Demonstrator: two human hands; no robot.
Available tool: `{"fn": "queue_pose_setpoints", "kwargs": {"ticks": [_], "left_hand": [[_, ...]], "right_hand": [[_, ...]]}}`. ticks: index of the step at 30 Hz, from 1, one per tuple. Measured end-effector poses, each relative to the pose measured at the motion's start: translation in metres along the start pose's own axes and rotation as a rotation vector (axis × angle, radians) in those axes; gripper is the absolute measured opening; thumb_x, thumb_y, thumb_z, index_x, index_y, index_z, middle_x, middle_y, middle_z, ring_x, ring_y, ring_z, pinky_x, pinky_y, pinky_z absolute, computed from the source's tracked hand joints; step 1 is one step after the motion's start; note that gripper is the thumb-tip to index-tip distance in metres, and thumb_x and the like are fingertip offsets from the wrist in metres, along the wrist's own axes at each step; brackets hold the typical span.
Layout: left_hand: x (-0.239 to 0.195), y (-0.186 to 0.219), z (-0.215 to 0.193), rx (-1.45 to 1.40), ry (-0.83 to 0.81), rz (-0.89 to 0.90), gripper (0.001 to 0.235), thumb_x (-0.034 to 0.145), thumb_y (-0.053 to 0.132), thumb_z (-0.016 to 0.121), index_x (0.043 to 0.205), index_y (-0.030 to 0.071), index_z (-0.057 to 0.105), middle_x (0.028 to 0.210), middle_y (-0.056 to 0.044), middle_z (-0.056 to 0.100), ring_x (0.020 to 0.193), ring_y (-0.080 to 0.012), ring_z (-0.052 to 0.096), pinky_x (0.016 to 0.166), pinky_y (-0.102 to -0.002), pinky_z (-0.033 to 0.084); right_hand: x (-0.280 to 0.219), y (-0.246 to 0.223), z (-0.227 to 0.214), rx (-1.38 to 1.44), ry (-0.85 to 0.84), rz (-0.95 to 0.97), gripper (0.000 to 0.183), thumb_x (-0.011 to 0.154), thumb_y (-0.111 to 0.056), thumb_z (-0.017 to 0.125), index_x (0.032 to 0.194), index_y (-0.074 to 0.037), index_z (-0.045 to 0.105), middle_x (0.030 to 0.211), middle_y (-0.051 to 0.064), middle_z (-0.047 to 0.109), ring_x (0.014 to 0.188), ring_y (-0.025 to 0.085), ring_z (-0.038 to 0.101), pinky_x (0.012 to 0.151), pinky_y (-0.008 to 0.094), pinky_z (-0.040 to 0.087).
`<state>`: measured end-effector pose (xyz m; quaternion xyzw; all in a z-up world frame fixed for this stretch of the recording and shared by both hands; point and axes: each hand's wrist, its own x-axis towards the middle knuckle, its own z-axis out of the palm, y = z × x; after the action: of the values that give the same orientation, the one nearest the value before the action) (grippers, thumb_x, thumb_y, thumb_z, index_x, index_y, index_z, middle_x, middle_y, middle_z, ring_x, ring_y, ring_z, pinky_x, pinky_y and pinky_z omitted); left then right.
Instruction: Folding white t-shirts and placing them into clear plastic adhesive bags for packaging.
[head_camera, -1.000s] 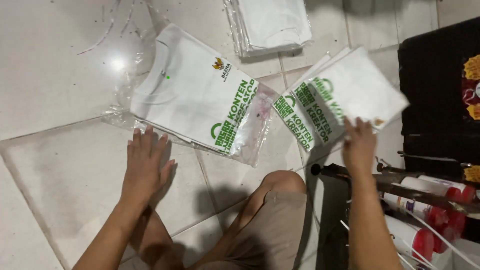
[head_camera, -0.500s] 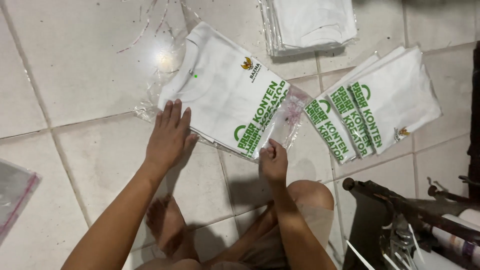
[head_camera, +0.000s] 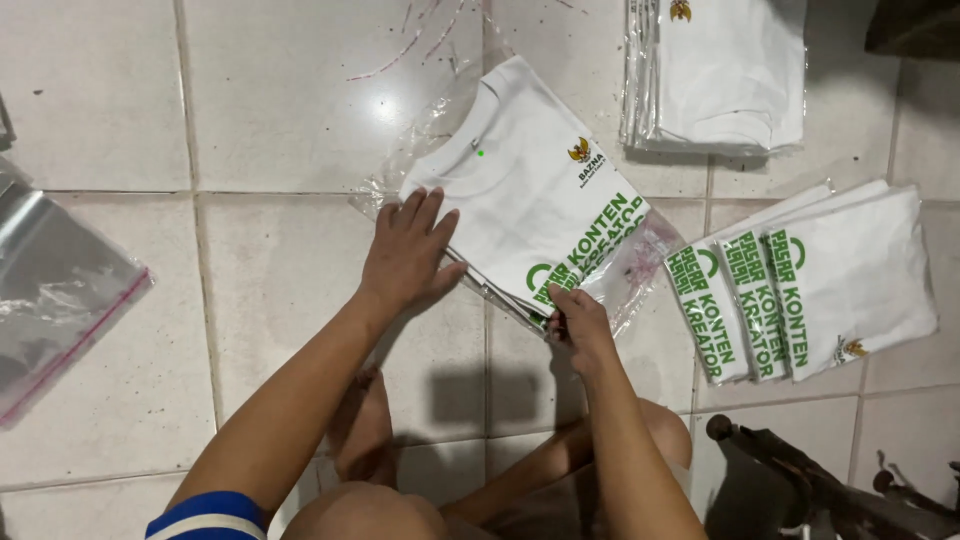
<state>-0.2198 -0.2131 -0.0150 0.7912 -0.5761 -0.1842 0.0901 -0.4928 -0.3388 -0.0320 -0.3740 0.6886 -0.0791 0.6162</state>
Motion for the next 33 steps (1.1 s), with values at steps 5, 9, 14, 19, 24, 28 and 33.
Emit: {"fn": "queue_pose_setpoints", "kwargs": {"ticks": [5,9,14,19,24,28,33], "left_hand": [[0.010,-0.008,-0.005,0.072,-0.001,0.097,0.097,0.074,0.079,0.066,0.153,0.027,0.041,0.155,-0.011,0.038,0.139,-0.0347,0.038,0.106,-0.054,0.038],[0.031,-0.038,0.013,0.054,0.089,0.091,0.061,0.093,0.037,0.068,0.148,0.030,0.041,0.144,-0.004,0.044,0.132,-0.0282,0.043,0.104,-0.046,0.039],[0.037,-0.044,-0.017,0.180,0.681,0.464,0.008,0.095,0.021,0.073,0.095,0.017,0.065,0.114,-0.001,0.064,0.121,-0.0274,0.062,0.096,-0.047,0.053],[-0.026,-0.037,-0.041,0.032,0.431,0.763,0.011,0.098,0.008,0.065,0.107,0.002,0.065,0.127,-0.017,0.065,0.123,-0.0359,0.060,0.107,-0.048,0.046],[-0.040,-0.034,-0.023,-0.393,0.217,0.677,0.019,0.097,0.018,0.064,0.107,0.001,0.064,0.131,-0.016,0.065,0.134,-0.0384,0.054,0.111,-0.048,0.047],[0.005,-0.011,-0.033,-0.751,0.036,0.064,0.035,0.097,0.040,0.064,0.122,0.016,0.062,0.113,-0.015,0.070,0.111,-0.0378,0.067,0.092,-0.049,0.051],[0.063,-0.009,-0.018,-0.605,-0.093,-0.156,0.039,0.103,0.057,0.044,0.124,0.025,0.051,0.088,-0.021,0.071,0.095,-0.0479,0.070,0.084,-0.057,0.050]], "right_hand": [[-0.061,-0.068,0.011,0.318,-0.061,-0.067,0.021,0.099,-0.019,0.069,0.090,-0.012,0.051,0.073,0.006,0.057,0.057,0.017,0.067,0.045,0.022,0.051],[-0.057,-0.075,-0.001,0.411,-0.015,-0.153,0.016,0.096,-0.012,0.071,0.098,-0.012,0.055,0.075,0.009,0.060,0.055,0.015,0.065,0.048,0.022,0.048],[-0.086,-0.062,-0.001,0.162,0.129,-0.322,0.049,0.100,-0.006,0.056,0.143,-0.004,0.033,0.088,0.013,0.054,0.052,0.013,0.052,0.044,0.022,0.042],[-0.124,-0.007,-0.049,0.125,-0.091,-0.032,0.035,0.090,-0.004,0.063,0.124,-0.008,0.070,0.139,0.016,0.061,0.088,0.026,0.059,0.074,0.032,0.051],[-0.114,0.008,-0.066,-0.418,-0.257,-0.346,0.051,0.085,-0.017,0.071,0.135,-0.013,0.063,0.136,0.007,0.065,0.131,0.020,0.057,0.109,0.032,0.043],[-0.061,-0.036,-0.064,-0.418,0.120,-0.422,0.029,0.097,-0.032,0.068,0.102,-0.004,0.072,0.104,0.006,0.062,0.086,0.021,0.059,0.080,0.037,0.049],[0.035,-0.063,-0.073,-0.515,0.103,-0.418,0.028,0.100,-0.035,0.071,0.088,-0.010,0.074,0.070,0.000,0.054,0.067,0.015,0.049,0.063,0.037,0.044]]}}
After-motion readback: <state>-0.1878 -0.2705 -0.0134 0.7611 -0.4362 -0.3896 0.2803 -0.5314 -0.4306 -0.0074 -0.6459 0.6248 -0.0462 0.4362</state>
